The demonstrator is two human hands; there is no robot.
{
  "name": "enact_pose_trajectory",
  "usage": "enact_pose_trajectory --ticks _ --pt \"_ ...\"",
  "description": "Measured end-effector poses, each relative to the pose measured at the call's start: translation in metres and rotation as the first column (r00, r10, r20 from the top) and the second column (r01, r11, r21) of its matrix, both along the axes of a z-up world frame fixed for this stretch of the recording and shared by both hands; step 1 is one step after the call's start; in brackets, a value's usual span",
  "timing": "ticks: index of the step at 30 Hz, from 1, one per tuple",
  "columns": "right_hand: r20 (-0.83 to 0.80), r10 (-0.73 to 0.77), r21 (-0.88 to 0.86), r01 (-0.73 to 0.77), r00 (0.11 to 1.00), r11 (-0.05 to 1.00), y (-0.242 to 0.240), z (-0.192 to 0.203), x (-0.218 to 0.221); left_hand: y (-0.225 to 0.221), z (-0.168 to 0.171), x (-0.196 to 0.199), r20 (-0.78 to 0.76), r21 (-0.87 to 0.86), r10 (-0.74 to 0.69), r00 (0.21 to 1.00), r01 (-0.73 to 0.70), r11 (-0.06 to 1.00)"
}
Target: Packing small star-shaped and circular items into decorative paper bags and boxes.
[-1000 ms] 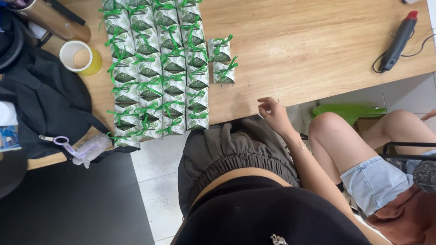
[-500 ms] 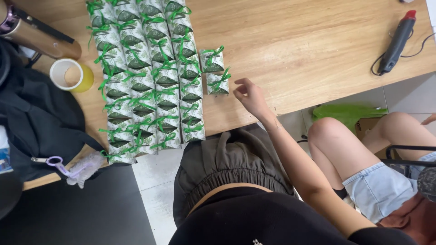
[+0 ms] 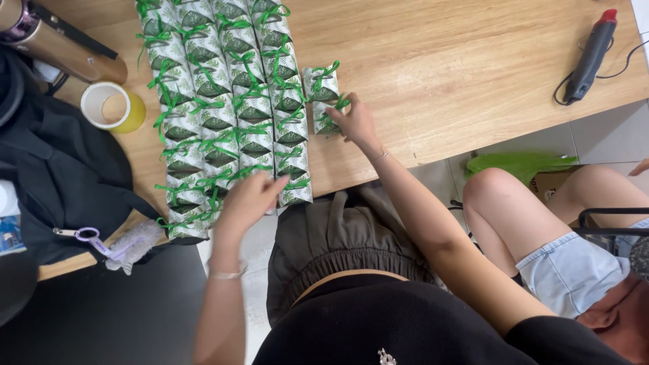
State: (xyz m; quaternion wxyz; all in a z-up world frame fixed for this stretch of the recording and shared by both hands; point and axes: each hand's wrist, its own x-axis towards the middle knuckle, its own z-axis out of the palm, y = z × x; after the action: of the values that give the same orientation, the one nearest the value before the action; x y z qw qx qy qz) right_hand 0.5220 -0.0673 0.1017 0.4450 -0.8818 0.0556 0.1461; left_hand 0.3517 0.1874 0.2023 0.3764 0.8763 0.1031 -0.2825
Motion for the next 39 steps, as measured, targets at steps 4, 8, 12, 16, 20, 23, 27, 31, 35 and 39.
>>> enact_pose_trajectory --ticks 4,8,12,16,20,23,27,31,35,39 --pt "0.046 0.051 0.081 -0.055 0.998 0.995 -0.007 -0.026 0.004 -0.054 -0.017 0.021 0.373 -0.316 0.102 0.922 0.023 0.949" --pt "0.026 0.115 0.057 -0.117 0.993 0.992 -0.023 -0.031 -0.002 -0.074 -0.018 0.022 0.338 -0.353 0.073 0.938 0.054 0.934" --pt "0.192 0.287 -0.071 -0.279 0.938 0.958 -0.038 -0.023 -0.013 -0.077 -0.04 0.023 0.424 -0.402 0.136 0.895 0.051 0.914" --pt "0.275 0.55 -0.361 -0.446 0.789 0.819 -0.031 0.01 -0.029 -0.087 -0.052 0.028 0.466 -0.413 0.19 0.864 0.023 0.911" --pt "0.25 0.642 -0.452 -0.499 0.725 0.739 -0.026 0.018 -0.05 -0.1 -0.068 0.036 0.529 -0.392 0.211 0.822 0.016 0.92" --pt "0.281 0.657 -0.368 -0.554 0.7 0.747 -0.034 0.012 -0.064 -0.105 -0.083 0.038 0.602 -0.299 0.151 0.784 0.046 0.953" --pt "0.355 0.511 -0.111 -0.507 0.783 0.855 -0.043 0.023 -0.081 -0.102 -0.092 0.041 0.565 -0.315 0.161 0.809 0.032 0.949" --pt "0.327 0.451 -0.064 -0.457 0.83 0.887 -0.046 0.019 -0.089 -0.099 -0.11 0.046 0.606 -0.184 0.112 0.788 0.002 0.983" --pt "0.306 0.391 -0.043 -0.397 0.868 0.917 -0.037 0.001 -0.087 -0.099 -0.102 0.046 0.419 -0.306 0.208 0.884 -0.078 0.949" --pt "0.352 0.466 -0.272 -0.388 0.812 0.881 -0.036 -0.01 -0.086 -0.093 -0.076 0.04 0.369 -0.54 0.321 0.872 -0.08 0.838"
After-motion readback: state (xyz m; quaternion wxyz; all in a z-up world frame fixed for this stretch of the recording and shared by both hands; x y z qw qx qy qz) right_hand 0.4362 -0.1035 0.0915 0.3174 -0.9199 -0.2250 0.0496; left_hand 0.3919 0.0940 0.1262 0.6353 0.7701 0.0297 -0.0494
